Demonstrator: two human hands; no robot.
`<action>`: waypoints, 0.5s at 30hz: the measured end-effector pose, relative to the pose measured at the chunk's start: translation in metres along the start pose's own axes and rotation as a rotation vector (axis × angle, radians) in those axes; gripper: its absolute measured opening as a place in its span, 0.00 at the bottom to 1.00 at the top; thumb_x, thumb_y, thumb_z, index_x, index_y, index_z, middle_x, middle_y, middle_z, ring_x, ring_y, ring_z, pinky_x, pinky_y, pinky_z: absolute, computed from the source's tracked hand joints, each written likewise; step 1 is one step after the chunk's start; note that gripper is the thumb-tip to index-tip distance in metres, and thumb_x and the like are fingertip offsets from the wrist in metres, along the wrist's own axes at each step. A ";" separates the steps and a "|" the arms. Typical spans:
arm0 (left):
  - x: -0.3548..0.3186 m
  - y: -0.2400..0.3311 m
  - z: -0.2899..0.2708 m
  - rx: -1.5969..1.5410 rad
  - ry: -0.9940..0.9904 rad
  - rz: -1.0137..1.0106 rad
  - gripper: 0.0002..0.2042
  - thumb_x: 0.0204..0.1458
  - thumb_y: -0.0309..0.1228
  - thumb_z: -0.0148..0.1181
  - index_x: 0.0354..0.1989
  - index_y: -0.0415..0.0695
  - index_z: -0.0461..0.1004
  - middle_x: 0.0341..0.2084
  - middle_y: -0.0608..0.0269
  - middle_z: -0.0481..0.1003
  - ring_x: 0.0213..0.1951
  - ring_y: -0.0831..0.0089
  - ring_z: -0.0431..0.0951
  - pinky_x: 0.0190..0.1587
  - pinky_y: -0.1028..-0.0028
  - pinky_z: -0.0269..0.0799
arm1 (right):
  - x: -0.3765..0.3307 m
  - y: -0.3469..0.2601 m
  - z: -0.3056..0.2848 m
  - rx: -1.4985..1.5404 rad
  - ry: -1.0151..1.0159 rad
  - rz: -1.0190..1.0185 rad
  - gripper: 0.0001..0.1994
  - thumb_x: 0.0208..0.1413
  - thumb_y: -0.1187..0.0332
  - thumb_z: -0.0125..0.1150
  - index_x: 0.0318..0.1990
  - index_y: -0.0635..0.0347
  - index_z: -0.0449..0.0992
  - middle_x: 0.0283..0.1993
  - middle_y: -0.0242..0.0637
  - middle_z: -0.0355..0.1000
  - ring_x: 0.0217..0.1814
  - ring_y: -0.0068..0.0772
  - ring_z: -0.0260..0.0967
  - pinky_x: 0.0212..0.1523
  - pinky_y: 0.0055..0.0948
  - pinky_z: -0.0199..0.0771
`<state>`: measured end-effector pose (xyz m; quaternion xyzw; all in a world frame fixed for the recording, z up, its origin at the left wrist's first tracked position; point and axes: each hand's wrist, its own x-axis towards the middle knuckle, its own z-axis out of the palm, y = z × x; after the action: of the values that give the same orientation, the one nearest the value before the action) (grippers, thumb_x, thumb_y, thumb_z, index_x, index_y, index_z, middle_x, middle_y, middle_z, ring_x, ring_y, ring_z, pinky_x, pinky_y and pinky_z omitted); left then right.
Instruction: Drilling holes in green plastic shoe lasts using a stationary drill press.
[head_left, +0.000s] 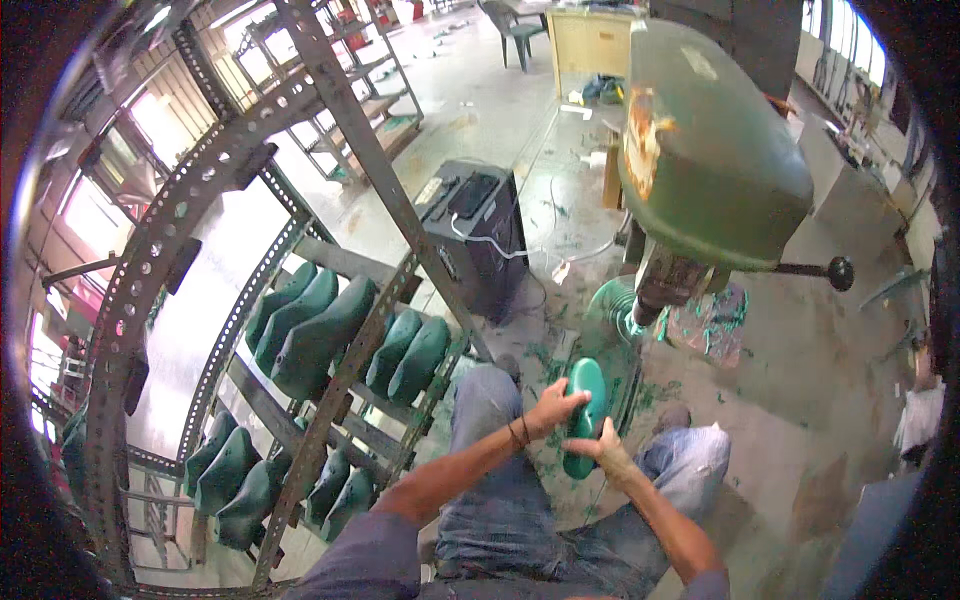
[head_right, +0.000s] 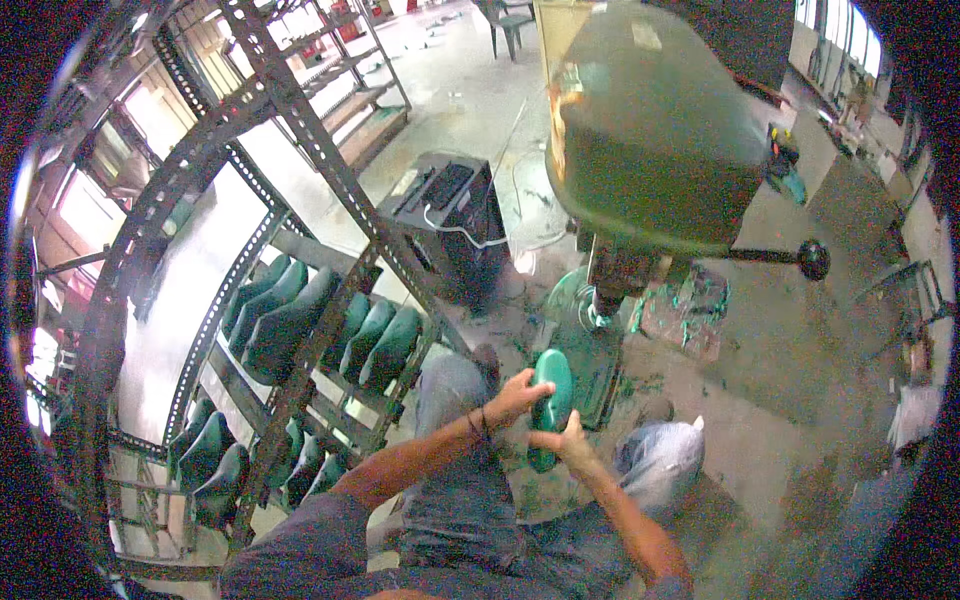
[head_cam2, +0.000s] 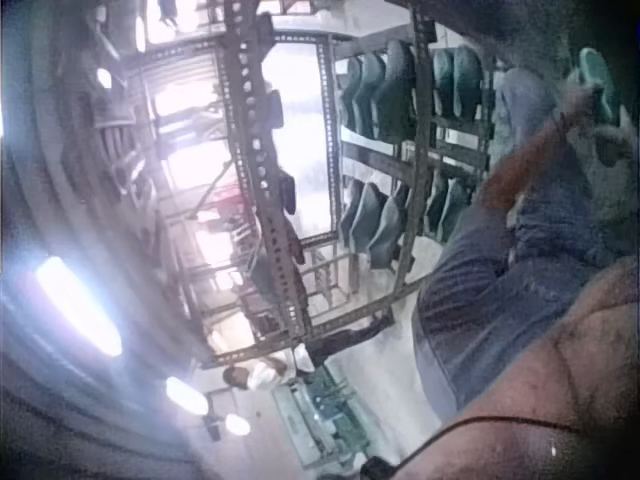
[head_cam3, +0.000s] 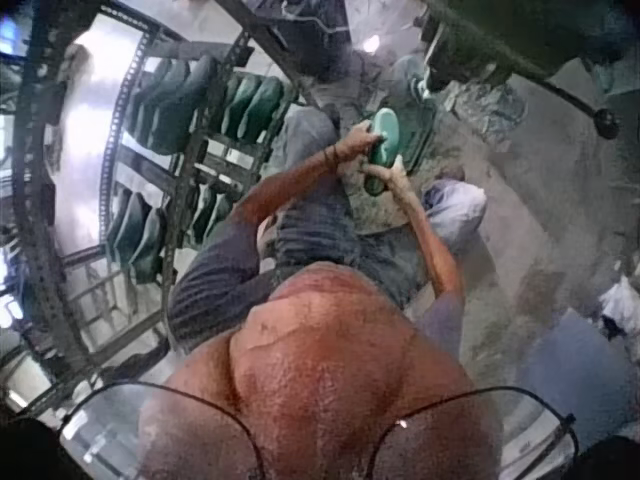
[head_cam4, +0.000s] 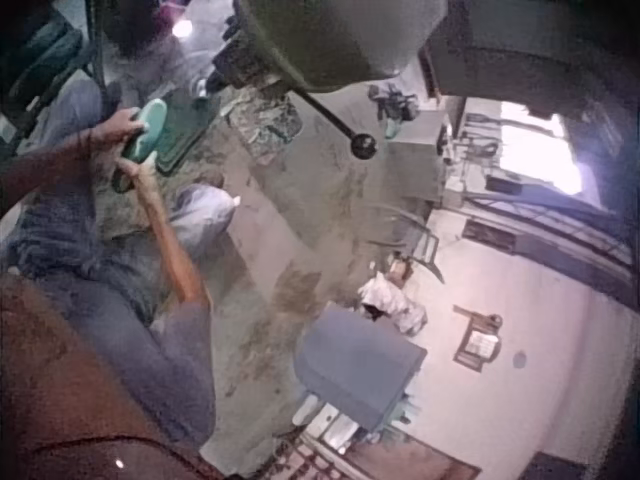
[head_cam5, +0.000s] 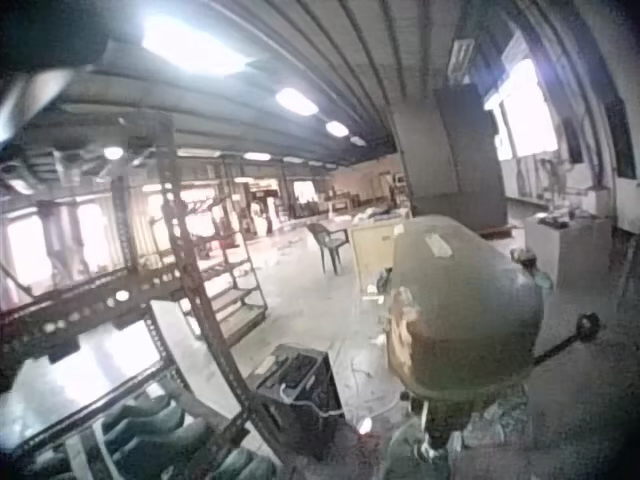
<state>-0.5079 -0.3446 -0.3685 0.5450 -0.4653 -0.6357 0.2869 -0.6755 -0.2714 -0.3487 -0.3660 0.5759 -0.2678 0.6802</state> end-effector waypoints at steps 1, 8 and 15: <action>0.000 -0.004 0.001 -0.128 0.016 0.001 0.18 0.53 0.45 0.63 0.42 0.44 0.72 0.30 0.69 0.71 0.31 0.80 0.68 0.29 0.76 0.64 | -0.003 -0.009 0.001 0.021 -0.067 -0.054 0.34 0.37 0.65 0.75 0.51 0.61 0.61 0.44 0.38 0.68 0.45 0.32 0.70 0.43 0.35 0.73; 0.000 -0.011 -0.002 -0.238 0.061 -0.112 0.17 0.56 0.44 0.59 0.43 0.44 0.71 0.31 0.68 0.70 0.33 0.78 0.71 0.31 0.74 0.68 | 0.042 0.043 0.010 0.157 0.044 -0.058 0.28 0.38 0.68 0.73 0.48 0.62 0.66 0.41 0.35 0.70 0.40 0.28 0.70 0.39 0.30 0.72; -0.018 0.008 0.004 -0.399 -0.096 -0.103 0.25 0.52 0.40 0.63 0.57 0.48 0.65 0.36 0.72 0.69 0.29 0.82 0.67 0.28 0.80 0.64 | 0.012 0.022 0.011 -0.128 0.246 -0.214 0.27 0.42 0.64 0.74 0.47 0.64 0.67 0.41 0.35 0.71 0.42 0.29 0.72 0.41 0.31 0.73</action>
<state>-0.5083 -0.3308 -0.3536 0.4694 -0.3150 -0.7543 0.3339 -0.6641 -0.2657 -0.3726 -0.4322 0.6283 -0.3445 0.5476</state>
